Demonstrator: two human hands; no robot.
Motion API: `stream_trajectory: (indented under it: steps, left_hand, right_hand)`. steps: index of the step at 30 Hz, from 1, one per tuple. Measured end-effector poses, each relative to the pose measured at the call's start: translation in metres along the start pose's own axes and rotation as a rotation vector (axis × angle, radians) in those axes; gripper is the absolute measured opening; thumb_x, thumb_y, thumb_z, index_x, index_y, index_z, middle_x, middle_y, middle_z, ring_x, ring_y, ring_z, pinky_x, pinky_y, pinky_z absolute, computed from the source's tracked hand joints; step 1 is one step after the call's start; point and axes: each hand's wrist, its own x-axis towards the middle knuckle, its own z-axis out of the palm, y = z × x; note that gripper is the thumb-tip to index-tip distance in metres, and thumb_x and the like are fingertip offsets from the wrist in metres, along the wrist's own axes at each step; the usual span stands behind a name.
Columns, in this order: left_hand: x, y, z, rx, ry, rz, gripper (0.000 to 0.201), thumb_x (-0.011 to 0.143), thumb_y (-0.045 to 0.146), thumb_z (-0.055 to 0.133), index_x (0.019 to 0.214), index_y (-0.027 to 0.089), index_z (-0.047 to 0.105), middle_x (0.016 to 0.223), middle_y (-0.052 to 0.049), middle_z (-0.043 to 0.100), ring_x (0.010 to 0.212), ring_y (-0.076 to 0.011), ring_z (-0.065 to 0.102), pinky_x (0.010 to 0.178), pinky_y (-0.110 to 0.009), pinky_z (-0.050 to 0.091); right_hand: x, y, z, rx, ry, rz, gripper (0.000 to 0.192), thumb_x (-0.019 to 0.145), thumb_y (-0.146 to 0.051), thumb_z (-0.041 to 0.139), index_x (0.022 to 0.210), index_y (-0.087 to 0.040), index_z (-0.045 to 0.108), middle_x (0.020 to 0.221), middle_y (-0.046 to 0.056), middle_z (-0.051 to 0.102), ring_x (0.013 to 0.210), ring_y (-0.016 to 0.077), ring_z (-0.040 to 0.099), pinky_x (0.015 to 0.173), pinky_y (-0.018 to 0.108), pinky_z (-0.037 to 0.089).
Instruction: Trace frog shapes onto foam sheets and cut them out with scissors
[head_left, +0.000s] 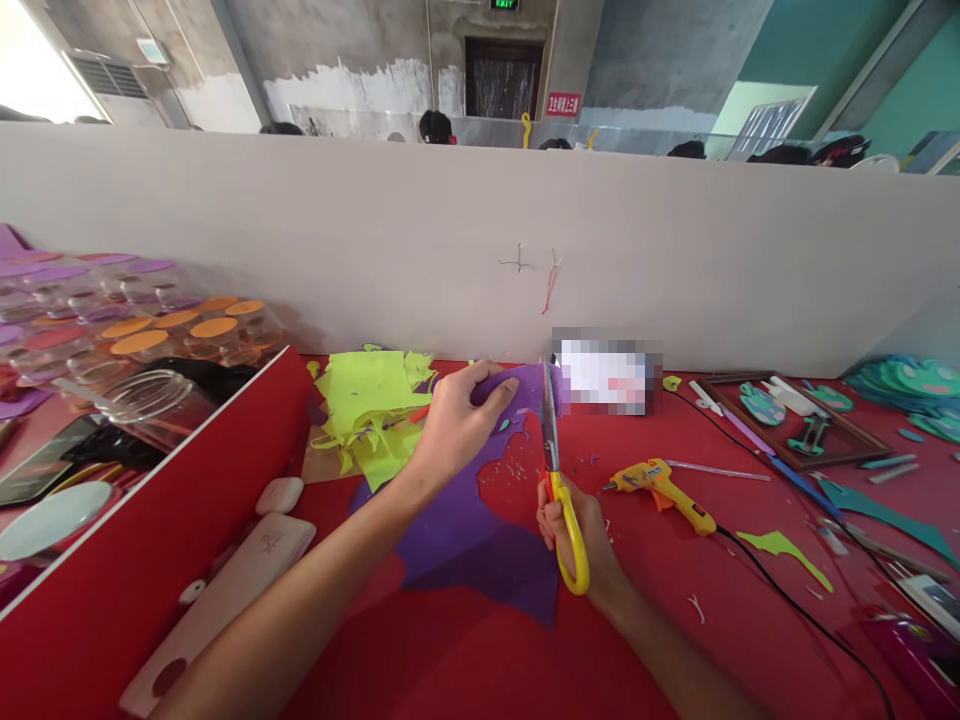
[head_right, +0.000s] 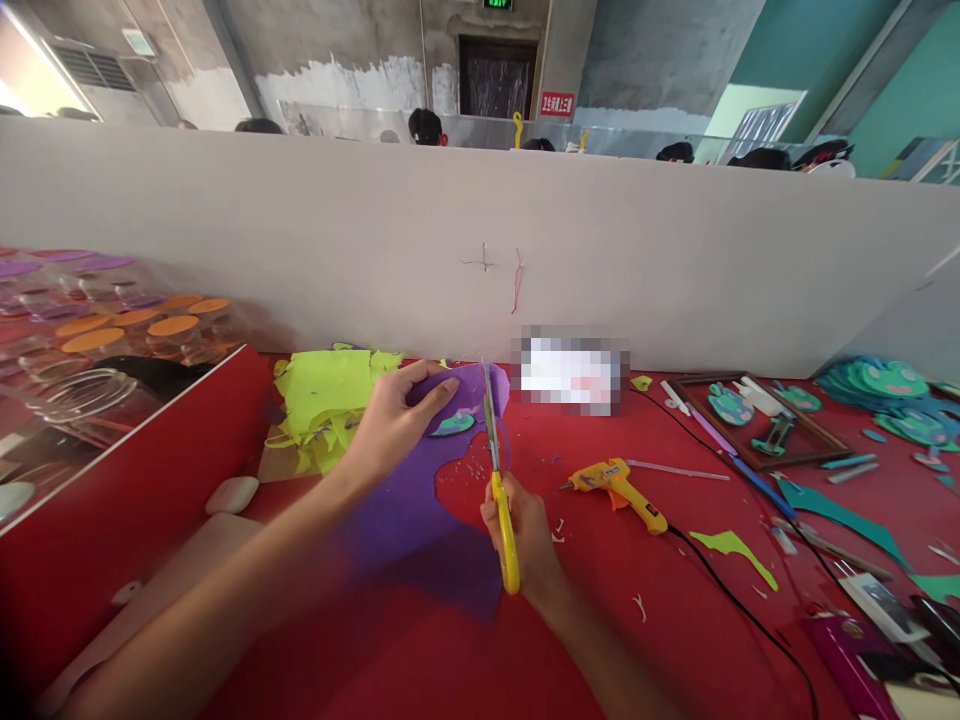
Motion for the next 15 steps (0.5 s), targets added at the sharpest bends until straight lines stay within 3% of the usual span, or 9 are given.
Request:
stream_trajectory:
  steps: [7,15]
  left_hand:
    - [0.002,-0.003,-0.003,0.017,0.023,0.019,0.022,0.091,0.033,0.057,0.078,0.017,0.064,0.071,0.000,0.059,0.065,-0.0121,0.047,0.060,-0.026,0.036]
    - [0.001,0.001,-0.005,0.044,-0.093,0.024,0.021,0.091,0.031,0.057,0.082,0.015,0.069,0.073,-0.002,0.064,0.065,-0.0131,0.052,0.063,-0.025,0.041]
  right_hand:
    - [0.002,0.002,0.000,0.043,-0.030,0.041,0.050,0.093,-0.071,0.051,0.081,-0.022,0.048,0.056,-0.007,0.037,0.045,0.0093,0.033,0.044,0.025,0.025]
    - [0.003,0.009,0.009,0.096,0.002,0.033,0.061,0.089,-0.081,0.043,0.090,-0.021,0.053,0.062,-0.005,0.041,0.049,0.0107,0.035,0.045,0.025,0.033]
